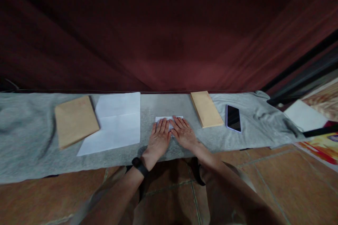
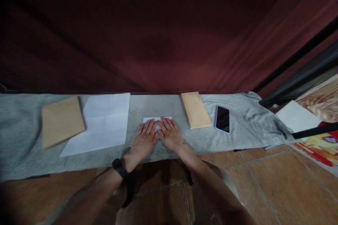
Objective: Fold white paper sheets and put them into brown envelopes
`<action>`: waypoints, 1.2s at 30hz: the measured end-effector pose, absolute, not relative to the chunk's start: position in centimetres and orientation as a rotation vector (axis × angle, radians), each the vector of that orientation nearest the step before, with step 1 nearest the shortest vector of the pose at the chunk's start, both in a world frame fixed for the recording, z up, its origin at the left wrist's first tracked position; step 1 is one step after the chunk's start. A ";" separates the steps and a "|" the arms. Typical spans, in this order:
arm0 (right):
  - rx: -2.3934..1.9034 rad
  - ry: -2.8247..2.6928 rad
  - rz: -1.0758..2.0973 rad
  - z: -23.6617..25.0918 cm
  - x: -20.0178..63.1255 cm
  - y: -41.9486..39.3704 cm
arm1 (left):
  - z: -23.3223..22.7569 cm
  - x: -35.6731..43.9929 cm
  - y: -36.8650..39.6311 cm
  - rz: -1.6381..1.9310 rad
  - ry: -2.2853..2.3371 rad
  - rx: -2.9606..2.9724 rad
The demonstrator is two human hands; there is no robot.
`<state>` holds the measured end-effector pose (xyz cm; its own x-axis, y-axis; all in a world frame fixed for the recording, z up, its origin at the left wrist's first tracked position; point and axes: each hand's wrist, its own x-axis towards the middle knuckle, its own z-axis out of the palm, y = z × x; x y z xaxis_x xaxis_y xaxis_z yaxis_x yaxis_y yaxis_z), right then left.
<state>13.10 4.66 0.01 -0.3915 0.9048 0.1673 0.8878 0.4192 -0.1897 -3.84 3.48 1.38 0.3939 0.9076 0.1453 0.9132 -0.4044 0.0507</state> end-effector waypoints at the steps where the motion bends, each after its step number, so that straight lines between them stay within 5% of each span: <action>1: -1.575 -2.430 0.109 0.0 13.1 4.7 | 1.3 -3.7 3.4 -0.210 -1.679 -2.597; 36: -1.904 -2.143 -0.120 -1.3 13.2 3.3 | 1.1 -2.7 0.2 -0.137 -1.548 -2.627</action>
<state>13.20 3.30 -1.32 -0.0987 0.9618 0.2552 0.9843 0.1321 -0.1172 -2.72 0.20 1.10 0.4827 0.8672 0.1223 0.8752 -0.4827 -0.0312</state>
